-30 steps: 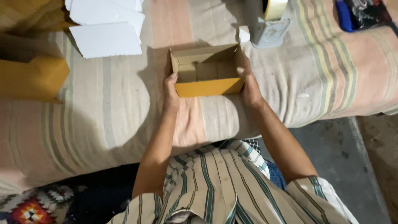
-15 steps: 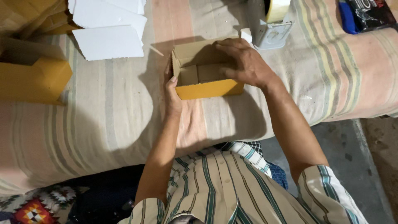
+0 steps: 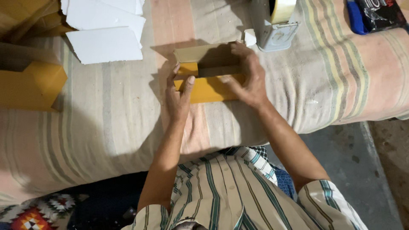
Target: The person repeatedly folds and presses the flaps of small cardboard boxes on a table. They open and close the boxes multiple times, ensuring the flaps are properly aligned and creased. The person handles several boxes in succession, folding them into their final shape.
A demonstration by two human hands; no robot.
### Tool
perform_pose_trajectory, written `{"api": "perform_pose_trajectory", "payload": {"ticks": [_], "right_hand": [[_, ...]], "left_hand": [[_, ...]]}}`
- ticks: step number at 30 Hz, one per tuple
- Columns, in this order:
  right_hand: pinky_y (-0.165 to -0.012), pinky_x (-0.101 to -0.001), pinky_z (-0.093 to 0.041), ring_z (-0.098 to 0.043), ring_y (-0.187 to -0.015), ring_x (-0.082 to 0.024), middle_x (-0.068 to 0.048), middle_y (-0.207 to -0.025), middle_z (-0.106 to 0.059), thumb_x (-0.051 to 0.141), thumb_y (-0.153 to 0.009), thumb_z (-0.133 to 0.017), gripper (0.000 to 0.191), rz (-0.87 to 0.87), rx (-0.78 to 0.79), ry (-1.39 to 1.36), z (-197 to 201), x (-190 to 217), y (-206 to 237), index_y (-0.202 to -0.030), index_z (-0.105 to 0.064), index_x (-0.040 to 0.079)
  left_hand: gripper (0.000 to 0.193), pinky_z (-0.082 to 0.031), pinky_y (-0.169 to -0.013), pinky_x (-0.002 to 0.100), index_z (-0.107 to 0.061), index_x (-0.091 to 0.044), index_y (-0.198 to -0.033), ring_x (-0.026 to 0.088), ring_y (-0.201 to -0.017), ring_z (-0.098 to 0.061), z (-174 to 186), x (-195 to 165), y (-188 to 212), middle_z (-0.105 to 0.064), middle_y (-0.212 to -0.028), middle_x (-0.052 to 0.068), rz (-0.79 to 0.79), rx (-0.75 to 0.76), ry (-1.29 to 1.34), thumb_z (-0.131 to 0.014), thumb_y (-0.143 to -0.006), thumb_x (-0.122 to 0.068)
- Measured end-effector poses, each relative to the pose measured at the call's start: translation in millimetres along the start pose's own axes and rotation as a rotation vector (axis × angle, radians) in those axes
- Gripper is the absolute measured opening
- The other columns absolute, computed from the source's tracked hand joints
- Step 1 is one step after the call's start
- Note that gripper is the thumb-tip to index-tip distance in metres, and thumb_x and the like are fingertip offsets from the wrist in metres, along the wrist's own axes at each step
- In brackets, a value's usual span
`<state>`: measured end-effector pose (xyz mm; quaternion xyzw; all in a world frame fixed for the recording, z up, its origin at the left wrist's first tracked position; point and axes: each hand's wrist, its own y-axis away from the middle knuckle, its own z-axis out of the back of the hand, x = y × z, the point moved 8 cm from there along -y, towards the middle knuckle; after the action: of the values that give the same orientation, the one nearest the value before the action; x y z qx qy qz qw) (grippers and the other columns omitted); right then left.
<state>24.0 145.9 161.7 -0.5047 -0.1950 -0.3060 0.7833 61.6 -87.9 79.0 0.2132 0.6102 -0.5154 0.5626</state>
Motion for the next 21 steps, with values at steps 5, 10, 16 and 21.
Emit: {"api": "perform_pose_trajectory", "payload": {"ticks": [5,10,16,21], "right_hand": [[-0.129,-0.0445,-0.04,-0.045,-0.156,-0.036,-0.024,-0.166,-0.04,0.029,-0.102,-0.083,0.079,-0.016,0.028,0.032,-5,-13,1,-0.157,-0.035,-0.003],[-0.133,-0.0472,-0.036,-0.038,-0.16,-0.035,-0.019,-0.168,-0.031,0.053,-0.095,-0.072,0.086,-0.153,0.016,-0.216,3,-28,10,-0.154,-0.039,0.0],[-0.135,-0.0461,-0.026,-0.028,-0.163,-0.032,-0.017,-0.173,-0.026,0.058,-0.094,-0.063,0.081,-0.128,0.169,-0.259,-4,-34,11,-0.151,-0.051,0.001],[-0.137,-0.0502,-0.028,-0.028,-0.164,-0.035,-0.019,-0.174,-0.023,0.056,-0.097,-0.07,0.085,-0.18,0.123,-0.398,2,-35,12,-0.154,-0.044,-0.001]], "left_hand": [[0.073,-0.04,-0.117,0.039,-0.048,0.001,-0.145,0.026,-0.131,-0.056,-4,-7,-2,-0.063,-0.134,0.014,-0.08,0.002,0.045,-0.078,-0.094,-0.043],[0.068,-0.032,-0.129,0.041,-0.062,-0.008,-0.138,0.024,-0.147,-0.046,-10,-11,-3,-0.064,-0.141,0.007,-0.21,0.248,0.35,-0.059,-0.099,-0.064],[0.065,-0.02,-0.135,0.046,-0.063,-0.012,-0.137,0.027,-0.16,-0.03,-5,8,-5,-0.063,-0.146,0.002,-0.192,0.292,0.163,-0.04,-0.109,-0.066],[0.051,-0.014,-0.139,0.048,-0.066,-0.023,-0.136,0.022,-0.158,-0.032,-10,3,-3,-0.061,-0.152,-0.002,-0.269,0.334,0.242,-0.055,-0.105,-0.062]]}}
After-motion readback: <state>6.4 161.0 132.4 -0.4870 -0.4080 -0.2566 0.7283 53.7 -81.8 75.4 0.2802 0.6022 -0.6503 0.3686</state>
